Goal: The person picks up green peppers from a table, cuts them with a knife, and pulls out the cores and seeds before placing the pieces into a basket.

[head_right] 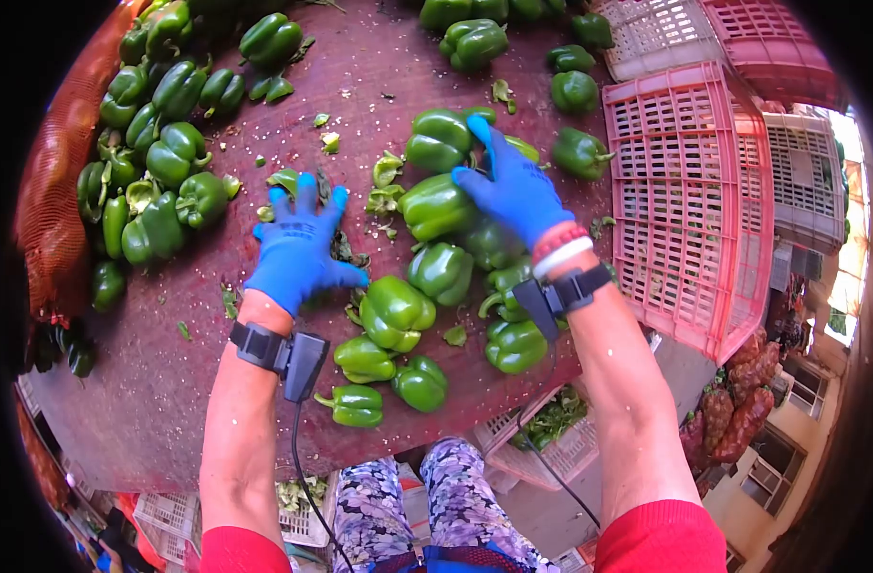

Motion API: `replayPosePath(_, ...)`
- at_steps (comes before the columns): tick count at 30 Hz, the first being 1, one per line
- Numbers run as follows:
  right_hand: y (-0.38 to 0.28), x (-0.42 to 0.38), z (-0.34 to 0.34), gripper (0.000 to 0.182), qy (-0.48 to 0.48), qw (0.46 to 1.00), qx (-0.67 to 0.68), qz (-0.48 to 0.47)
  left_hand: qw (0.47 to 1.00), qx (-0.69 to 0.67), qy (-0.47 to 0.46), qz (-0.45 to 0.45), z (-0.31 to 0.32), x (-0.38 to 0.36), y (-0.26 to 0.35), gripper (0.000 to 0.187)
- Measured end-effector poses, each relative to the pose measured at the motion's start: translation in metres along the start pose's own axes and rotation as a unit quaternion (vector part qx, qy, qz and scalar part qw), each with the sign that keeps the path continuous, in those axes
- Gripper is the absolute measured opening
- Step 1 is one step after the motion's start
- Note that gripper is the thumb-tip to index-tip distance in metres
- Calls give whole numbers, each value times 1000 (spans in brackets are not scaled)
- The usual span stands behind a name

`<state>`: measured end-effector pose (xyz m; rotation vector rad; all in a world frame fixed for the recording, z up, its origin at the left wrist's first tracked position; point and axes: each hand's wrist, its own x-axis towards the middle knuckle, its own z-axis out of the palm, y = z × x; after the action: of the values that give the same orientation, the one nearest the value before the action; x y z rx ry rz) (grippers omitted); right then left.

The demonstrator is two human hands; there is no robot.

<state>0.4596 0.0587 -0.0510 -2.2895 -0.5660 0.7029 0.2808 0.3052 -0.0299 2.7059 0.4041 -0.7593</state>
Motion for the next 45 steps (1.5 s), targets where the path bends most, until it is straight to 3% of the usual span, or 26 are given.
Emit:
replayPosePath(2, -5, -32, -3, 80, 21, 998, -50, -28, 997, 31, -63, 40, 5, -12, 11, 104)
replayPosePath(3, 7, -46, -2, 80, 36, 992, -109, -46, 995, 54, 39, 78, 48, -16, 4, 89)
replayPosePath(5, 15, -75, 3, 77, 51, 972, -223, -48, 989, 120, 35, 81, 86, -30, 11, 66)
replayPosePath(7, 7, -96, 21, 72, 50, 943, -327, -17, 990, 48, -20, 129, 85, -52, 9, 44)
replayPosePath(10, -7, -106, 12, 57, -18, 971, -221, -89, 989, -113, 75, 52, 74, -78, -11, 23)
replayPosePath(11, -14, -105, 2, 44, -31, 965, -231, -120, 957, -286, 56, 7, 74, -85, -22, 18)
replayPosePath(13, -18, -86, -13, 40, -58, 986, -153, -38, 798, -596, 13, -90, 73, -100, -44, 9)
replayPosePath(14, -17, -72, -18, 37, -73, 991, -112, 3, 765, -636, 18, -100, 69, -109, -47, 9)
replayPosePath(15, -17, -57, -18, 41, 9, 983, -177, -46, 730, -674, 24, -110, 62, -118, -50, 9)
replayPosePath(17, 12, -26, -6, 35, 9, 958, -286, -2, 661, -741, 46, -110, 48, -134, -52, 11)
replayPosePath(20, 10, 1, 16, 26, 10, 945, -317, 79, 520, -853, -30, -42, 33, -156, -65, 11)
replayPosePath(22, 18, 1, 21, 19, 63, 959, -271, 61, 518, -847, -12, -117, 52, -158, -68, 11)
replayPosePath(24, 9, -14, 21, 15, 191, 970, -145, 44, 524, -833, 22, -177, 79, -159, -73, 10)
replayPosePath(26, -14, -36, 23, 17, 244, 968, 59, -11, 448, -879, 9, -163, 73, -171, -63, 9)
replayPosePath(27, -52, -56, 21, 19, 213, 976, 45, 28, 423, -894, 6, -148, 83, -174, -63, 9)
replayPosePath(28, -73, -72, 31, 19, 202, 976, 77, -9, 399, -907, 4, -131, 91, -177, -61, 9)
replayPosePath(29, -90, -87, 45, 20, 192, 974, 108, -47, 430, -892, -4, -139, 96, -180, -57, 15)
replayPosePath(31, -115, -120, 85, 23, 82, 977, 145, -134, 387, -909, -22, -155, 94, -187, -42, 17)
replayPosePath(32, -146, -139, 96, 21, 10, 986, 76, -145, 366, -916, -32, -163, 92, -188, -32, 18)
replayPosePath(33, -149, -157, 121, 24, -54, 980, 64, -179, 349, -909, -25, -227, 66, -186, -15, 23)
replayPosePath(36, -170, -185, 160, 32, -184, 938, 67, -284, 440, -877, -82, -173, 90, -204, -42, 21)
replayPosePath(37, -174, -192, 162, 33, -153, 935, 79, -311, 434, -864, -69, -246, 93, -207, -45, 19)
replayPosePath(40, -164, -177, 151, 32, -206, 919, 50, -333, 465, -844, -50, -263, 116, -224, -73, 14)
replayPosePath(42, -152, -144, 146, 35, -133, 935, -117, -307, 449, -858, -52, -243, 118, -242, -90, 13)
replayPosePath(43, -148, -127, 150, 31, -79, 913, -259, -306, 458, -854, -52, -242, 115, -251, -95, 15)
replayPosePath(45, -131, -91, 171, 18, -132, 827, -459, -296, 478, -837, -62, -257, 117, -268, -98, 19)
